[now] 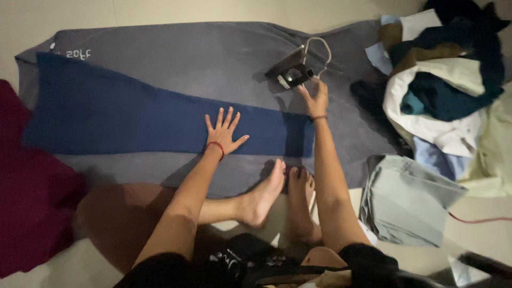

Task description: The person irons a blue garment and a maroon garment on a grey mat laid out on the floor. They use a handheld iron to smooth the fabric, folding the blue item after ironing and then proceeding to iron the maroon item.

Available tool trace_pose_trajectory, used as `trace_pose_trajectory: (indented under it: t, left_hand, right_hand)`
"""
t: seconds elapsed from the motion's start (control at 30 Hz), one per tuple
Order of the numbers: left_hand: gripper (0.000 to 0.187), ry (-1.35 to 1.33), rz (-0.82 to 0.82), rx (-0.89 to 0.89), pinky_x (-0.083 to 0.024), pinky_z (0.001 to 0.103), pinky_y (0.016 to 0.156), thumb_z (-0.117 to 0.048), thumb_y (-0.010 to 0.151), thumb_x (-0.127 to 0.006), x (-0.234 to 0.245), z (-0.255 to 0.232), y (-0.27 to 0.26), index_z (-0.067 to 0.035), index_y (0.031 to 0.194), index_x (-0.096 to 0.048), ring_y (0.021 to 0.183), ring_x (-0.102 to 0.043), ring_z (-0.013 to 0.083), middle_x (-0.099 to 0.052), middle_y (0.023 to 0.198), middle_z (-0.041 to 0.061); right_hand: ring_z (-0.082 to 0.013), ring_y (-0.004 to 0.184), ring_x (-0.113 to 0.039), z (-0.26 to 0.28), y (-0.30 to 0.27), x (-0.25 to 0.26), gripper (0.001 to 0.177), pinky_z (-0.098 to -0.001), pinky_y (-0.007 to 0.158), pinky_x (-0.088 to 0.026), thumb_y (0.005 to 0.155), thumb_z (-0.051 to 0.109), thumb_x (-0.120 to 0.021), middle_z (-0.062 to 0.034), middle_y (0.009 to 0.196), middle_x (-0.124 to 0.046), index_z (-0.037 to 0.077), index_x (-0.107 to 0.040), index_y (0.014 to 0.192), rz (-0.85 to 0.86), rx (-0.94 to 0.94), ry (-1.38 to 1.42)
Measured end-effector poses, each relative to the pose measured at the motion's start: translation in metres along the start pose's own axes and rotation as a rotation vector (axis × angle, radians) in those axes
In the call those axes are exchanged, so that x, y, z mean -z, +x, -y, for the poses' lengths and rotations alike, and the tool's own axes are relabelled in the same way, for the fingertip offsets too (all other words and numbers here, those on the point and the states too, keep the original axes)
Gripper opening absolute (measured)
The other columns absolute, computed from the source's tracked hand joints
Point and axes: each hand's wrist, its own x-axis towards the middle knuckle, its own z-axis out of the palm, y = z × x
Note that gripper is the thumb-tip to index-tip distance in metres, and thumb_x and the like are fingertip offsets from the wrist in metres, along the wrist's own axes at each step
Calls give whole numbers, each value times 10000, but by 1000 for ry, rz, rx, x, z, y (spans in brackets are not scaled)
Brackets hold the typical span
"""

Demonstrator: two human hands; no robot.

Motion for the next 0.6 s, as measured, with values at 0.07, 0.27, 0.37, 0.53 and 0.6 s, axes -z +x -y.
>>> trace_pose_trajectory:
  t: [0.07,0.27,0.37,0.53,0.6]
  left_hand:
    - [876,20,-16,-157,18,717,1169,-736,941,-366,-14,-2,-4,-220,1630,-201,1568,-34,323,-94,1712,67]
    - [684,-244,-57,-479,-128,641,1230,-565,1043,-413,-59,-27,-38,-223,1624,-300,1558,-237,327,-246,1700,124]
    - [633,-523,-49,-416,-230,556,1226,-475,1041,-507,-43,2,-66,-189,1590,-376,1521,-354,313,-369,1653,130]
    - [510,-817,7,-146,-516,387,1046,-417,1003,-605,-18,65,-79,-162,1445,-591,1248,-646,280,-662,1372,143]
    - [460,-1048,57,10,-580,340,933,-391,974,-629,-21,86,-72,-137,1357,-638,1127,-744,229,-759,1232,119]
  right_hand:
    - [-283,995,-730,8,-41,27,385,-367,899,-553,977,372,-776,-183,1070,-760,20,-712,1116,126,-388,-169]
    - [-357,1126,-629,39,-131,43,666,-461,940,-521,786,595,-831,-181,1194,-688,96,-665,1195,159,-454,-908]
    - [-395,1120,-638,58,-132,44,865,-479,919,-531,752,670,-855,-225,1209,-671,48,-592,1293,162,-508,-974]
    - [-411,1176,-643,69,-107,57,852,-507,977,-524,721,669,-889,-228,1270,-674,33,-669,1245,310,-946,-730]
    - [-405,1171,-657,72,-104,60,780,-506,987,-528,734,597,-882,-224,1251,-694,56,-693,1263,317,-898,-678]
